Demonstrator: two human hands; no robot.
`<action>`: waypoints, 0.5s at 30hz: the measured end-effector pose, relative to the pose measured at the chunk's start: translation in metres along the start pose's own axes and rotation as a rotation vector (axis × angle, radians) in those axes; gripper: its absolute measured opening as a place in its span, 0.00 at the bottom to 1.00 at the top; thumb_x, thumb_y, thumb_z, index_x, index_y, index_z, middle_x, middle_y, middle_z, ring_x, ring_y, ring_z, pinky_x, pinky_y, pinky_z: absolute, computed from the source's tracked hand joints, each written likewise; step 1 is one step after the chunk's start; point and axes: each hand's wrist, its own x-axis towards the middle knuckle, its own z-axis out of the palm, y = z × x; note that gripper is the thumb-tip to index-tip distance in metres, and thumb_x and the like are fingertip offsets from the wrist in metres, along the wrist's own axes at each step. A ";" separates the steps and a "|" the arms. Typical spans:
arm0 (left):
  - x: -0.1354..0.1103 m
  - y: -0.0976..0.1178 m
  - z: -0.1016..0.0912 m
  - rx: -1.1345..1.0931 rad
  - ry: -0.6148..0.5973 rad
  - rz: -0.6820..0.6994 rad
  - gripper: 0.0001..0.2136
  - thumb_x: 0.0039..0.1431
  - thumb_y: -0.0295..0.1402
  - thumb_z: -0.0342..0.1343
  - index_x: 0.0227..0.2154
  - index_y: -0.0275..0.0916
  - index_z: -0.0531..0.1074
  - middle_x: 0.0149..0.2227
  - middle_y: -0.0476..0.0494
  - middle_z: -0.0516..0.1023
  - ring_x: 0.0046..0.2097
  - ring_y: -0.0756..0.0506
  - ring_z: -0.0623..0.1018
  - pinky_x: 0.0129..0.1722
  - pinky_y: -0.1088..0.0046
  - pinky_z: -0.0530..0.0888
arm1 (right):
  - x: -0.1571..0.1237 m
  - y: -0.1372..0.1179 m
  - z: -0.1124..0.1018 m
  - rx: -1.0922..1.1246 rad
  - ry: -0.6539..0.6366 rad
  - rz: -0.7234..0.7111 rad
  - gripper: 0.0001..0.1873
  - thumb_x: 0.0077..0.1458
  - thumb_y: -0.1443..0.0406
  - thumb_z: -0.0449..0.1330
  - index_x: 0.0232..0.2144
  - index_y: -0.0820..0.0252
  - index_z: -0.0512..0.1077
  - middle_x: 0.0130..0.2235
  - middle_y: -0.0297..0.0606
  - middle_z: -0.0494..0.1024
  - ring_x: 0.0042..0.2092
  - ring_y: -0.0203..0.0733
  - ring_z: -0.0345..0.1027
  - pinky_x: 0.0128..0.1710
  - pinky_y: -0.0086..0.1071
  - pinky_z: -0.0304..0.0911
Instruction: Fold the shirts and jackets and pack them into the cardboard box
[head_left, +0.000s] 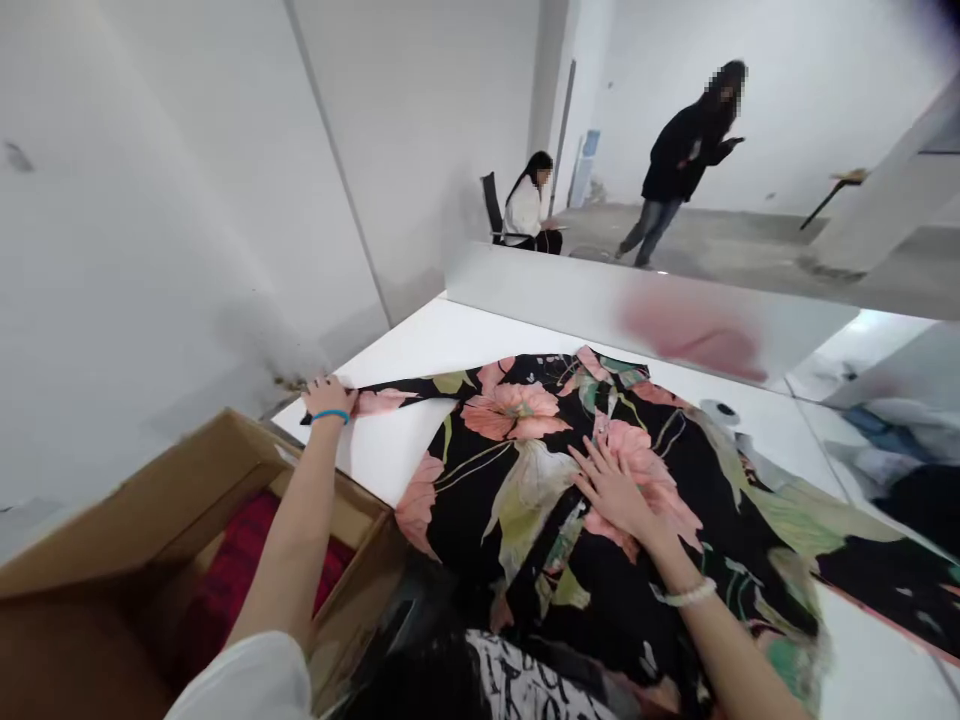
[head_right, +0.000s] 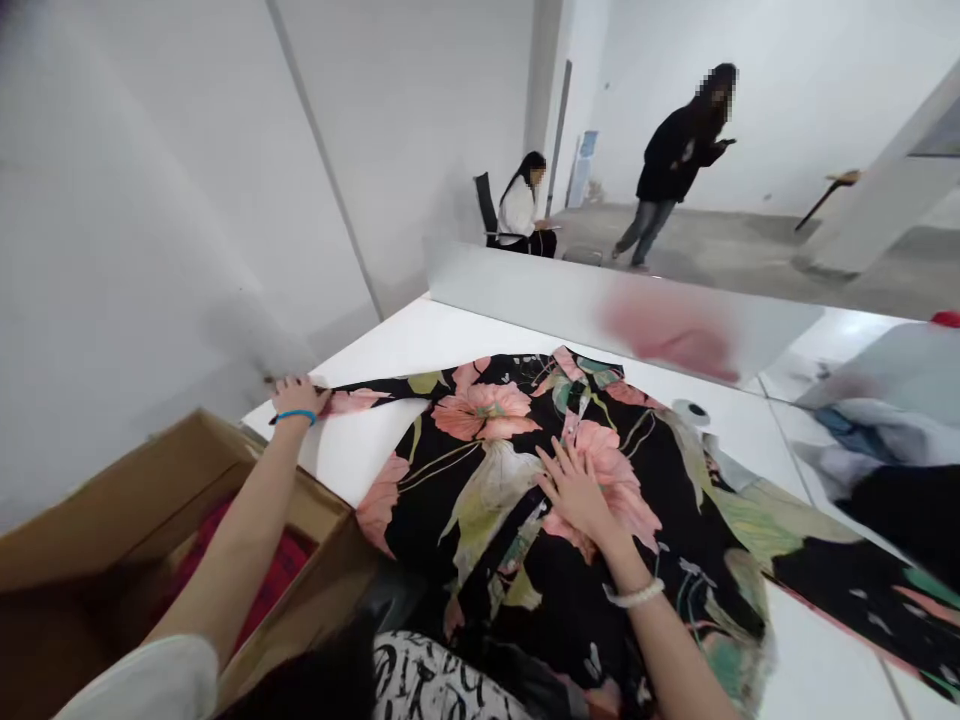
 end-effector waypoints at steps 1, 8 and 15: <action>-0.003 -0.007 0.000 -0.002 -0.011 -0.032 0.27 0.57 0.43 0.47 0.53 0.24 0.62 0.56 0.19 0.64 0.57 0.28 0.63 0.52 0.52 0.62 | -0.001 0.001 0.001 0.005 0.008 -0.006 0.29 0.63 0.53 0.39 0.63 0.53 0.55 0.65 0.41 0.55 0.67 0.52 0.38 0.61 0.57 0.41; 0.006 -0.021 0.004 -0.128 -0.230 -0.022 0.23 0.60 0.42 0.48 0.52 0.30 0.65 0.46 0.25 0.75 0.48 0.32 0.74 0.43 0.56 0.70 | -0.001 0.001 0.000 0.011 0.020 -0.020 0.28 0.63 0.55 0.39 0.63 0.50 0.55 0.65 0.40 0.55 0.67 0.54 0.39 0.59 0.58 0.45; 0.042 0.000 -0.018 -0.428 -0.315 0.112 0.13 0.60 0.39 0.54 0.42 0.35 0.70 0.42 0.42 0.74 0.42 0.45 0.75 0.43 0.61 0.74 | -0.001 0.002 0.000 0.022 0.021 -0.013 0.28 0.63 0.54 0.40 0.62 0.52 0.57 0.64 0.42 0.56 0.66 0.53 0.41 0.59 0.56 0.45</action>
